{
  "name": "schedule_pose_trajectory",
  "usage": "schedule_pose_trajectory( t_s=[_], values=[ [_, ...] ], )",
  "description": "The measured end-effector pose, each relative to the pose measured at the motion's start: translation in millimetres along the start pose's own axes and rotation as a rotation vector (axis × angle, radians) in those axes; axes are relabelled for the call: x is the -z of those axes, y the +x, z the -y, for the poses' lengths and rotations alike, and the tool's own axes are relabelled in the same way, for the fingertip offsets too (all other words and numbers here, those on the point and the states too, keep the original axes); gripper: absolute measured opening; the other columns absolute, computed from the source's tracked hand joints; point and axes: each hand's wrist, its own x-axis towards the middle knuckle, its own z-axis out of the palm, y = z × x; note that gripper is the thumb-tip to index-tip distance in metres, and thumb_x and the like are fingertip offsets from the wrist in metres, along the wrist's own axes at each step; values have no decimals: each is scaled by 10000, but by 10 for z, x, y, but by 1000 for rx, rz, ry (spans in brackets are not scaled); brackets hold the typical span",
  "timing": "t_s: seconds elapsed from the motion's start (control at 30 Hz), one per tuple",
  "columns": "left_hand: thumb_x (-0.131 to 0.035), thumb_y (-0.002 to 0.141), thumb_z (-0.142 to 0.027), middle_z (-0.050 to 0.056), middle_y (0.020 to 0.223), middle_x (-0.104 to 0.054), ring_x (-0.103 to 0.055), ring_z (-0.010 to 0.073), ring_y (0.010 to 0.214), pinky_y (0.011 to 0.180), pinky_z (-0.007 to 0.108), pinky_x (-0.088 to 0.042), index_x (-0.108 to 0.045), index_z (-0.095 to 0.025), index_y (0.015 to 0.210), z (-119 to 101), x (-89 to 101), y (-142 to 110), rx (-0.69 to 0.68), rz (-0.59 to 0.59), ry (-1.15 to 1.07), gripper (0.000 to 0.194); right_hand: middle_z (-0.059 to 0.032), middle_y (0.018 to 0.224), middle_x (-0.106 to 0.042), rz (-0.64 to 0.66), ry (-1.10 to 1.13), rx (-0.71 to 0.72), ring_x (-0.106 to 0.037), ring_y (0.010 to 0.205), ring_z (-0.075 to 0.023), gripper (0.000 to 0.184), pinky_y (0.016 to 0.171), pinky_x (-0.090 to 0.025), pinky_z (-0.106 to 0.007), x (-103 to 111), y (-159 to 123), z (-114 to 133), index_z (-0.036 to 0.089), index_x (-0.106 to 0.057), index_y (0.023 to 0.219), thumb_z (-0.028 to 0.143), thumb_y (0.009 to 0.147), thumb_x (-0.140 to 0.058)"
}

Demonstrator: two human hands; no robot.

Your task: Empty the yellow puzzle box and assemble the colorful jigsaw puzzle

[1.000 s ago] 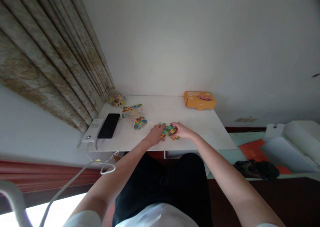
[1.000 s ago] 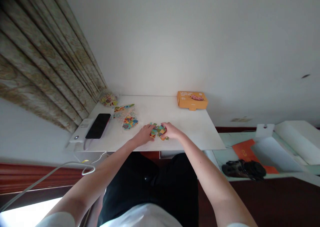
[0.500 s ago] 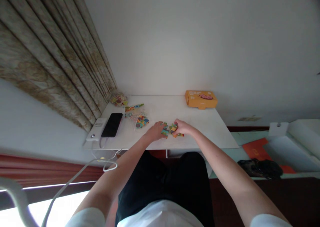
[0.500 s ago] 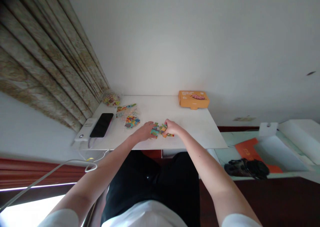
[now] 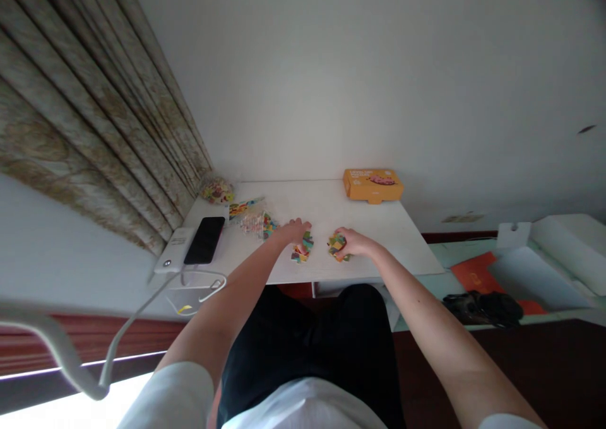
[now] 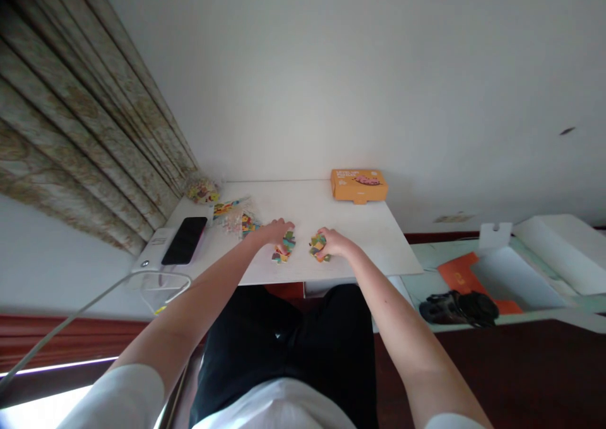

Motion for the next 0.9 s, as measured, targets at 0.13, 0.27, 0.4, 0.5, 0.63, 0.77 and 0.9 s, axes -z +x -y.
schedule_pose_trajectory(
  t_s=[0.13,0.27,0.4,0.5,0.63,0.77,0.9],
  values=[
    [-957,587,-386,186,1469,-543,-584,360,1300,987,435,-528,-461,-261,1481,56,41,61,20,19,-50,1031,-142,1257,-600,-6,-183,-63,-675,925,-253,773,852,-552,-365,57,10,88,181,-657,1159,307,471,-986],
    [-919,627,-290,119,1336,-685,-675,284,1181,946,323,-534,-580,-221,1368,91,92,61,0,6,-137,817,-156,1219,-605,12,-225,-64,-665,930,-271,744,831,-548,-364,88,40,108,147,-678,1059,350,420,-1000],
    [-806,734,-206,114,1270,-730,-689,271,1166,932,281,-521,-714,-181,1166,92,192,24,1,-48,-182,442,-128,1163,-636,-53,-216,-23,-657,923,-258,699,787,-537,-339,52,28,65,155,-664,1002,345,415,-991],
    [-713,837,-248,109,1211,-754,-702,263,1134,902,276,-526,-728,-166,1136,106,270,-68,-1,-86,-224,311,-92,1039,-672,-99,-184,11,-656,894,-256,638,724,-508,-316,1,-13,27,175,-631,943,332,435,-984],
    [-756,794,-277,69,1132,-776,-739,226,979,773,240,-542,-712,-170,1154,126,265,-259,-74,5,-393,378,-12,844,-680,-91,-7,16,-654,770,-220,691,629,-460,-282,-67,-61,-3,202,-574,1033,254,467,-967],
    [-821,676,-213,85,1193,-751,-746,207,858,664,232,-538,-640,-192,1246,67,95,-402,-14,191,-485,598,26,806,-682,-63,170,67,-657,752,-189,711,630,-451,-249,-109,-57,-31,226,-568,1056,150,455,-940],
    [-880,637,-275,143,1307,-679,-742,249,947,708,266,-553,-566,-202,1318,-45,-87,-472,105,155,-309,754,35,746,-671,12,258,100,-657,728,-182,474,619,-447,-243,-132,-29,-71,220,-568,839,164,506,-900]
  ],
)
